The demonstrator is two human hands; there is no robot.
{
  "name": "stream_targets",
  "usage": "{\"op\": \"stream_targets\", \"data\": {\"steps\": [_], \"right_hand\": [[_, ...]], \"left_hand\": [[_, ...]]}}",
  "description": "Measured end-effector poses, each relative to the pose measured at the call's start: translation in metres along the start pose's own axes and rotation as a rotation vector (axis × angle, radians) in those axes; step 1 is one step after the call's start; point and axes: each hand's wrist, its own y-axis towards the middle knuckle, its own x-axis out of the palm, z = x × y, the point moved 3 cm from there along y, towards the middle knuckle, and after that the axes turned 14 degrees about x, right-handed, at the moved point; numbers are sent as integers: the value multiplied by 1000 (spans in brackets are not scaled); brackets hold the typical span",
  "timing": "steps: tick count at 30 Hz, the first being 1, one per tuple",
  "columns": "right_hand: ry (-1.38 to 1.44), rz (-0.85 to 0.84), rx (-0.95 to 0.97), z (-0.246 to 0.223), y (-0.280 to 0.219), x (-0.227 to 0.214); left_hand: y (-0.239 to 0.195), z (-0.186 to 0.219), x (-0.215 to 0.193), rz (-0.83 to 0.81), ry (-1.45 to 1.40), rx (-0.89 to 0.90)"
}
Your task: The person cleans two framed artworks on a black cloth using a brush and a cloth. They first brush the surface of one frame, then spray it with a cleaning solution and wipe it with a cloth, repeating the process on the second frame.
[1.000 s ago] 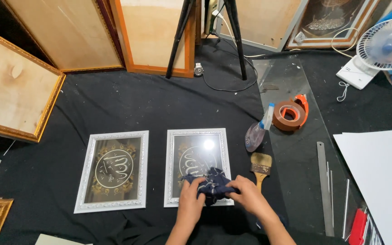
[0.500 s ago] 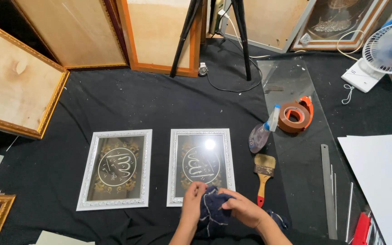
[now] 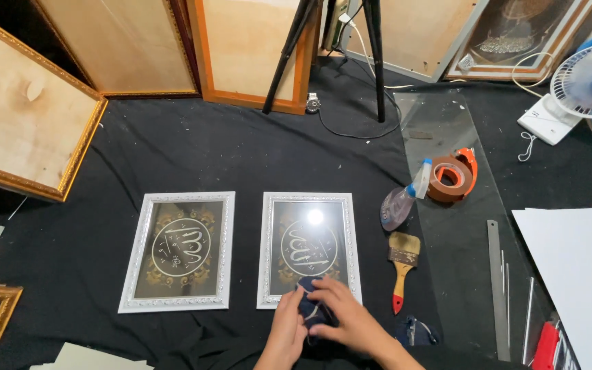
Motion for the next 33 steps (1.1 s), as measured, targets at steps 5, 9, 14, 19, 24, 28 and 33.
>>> {"op": "stream_targets", "data": {"steps": [5, 9, 14, 19, 24, 28, 33], "right_hand": [[95, -164, 238, 18, 4, 15], [178, 26, 576, 35, 8, -12], [-58, 460, 705, 58, 25, -64], [-254, 587, 495, 103, 64, -27], [-386, 371, 366, 137, 83, 34], [-365, 726, 331, 140, 121, 46], [-368, 381, 314, 75, 157, 93]], "left_hand": [[-4, 37, -8, -95, 238, -146], [6, 105, -14, -321, 1112, 70], [40, 126, -40, -196, 1206, 214], [86, 79, -58, -218, 1505, 355], [66, 80, -45, -395, 1974, -19], [62, 81, -40, -410, 2102, -22], [64, 83, -40, -392, 2071, 36]]}}
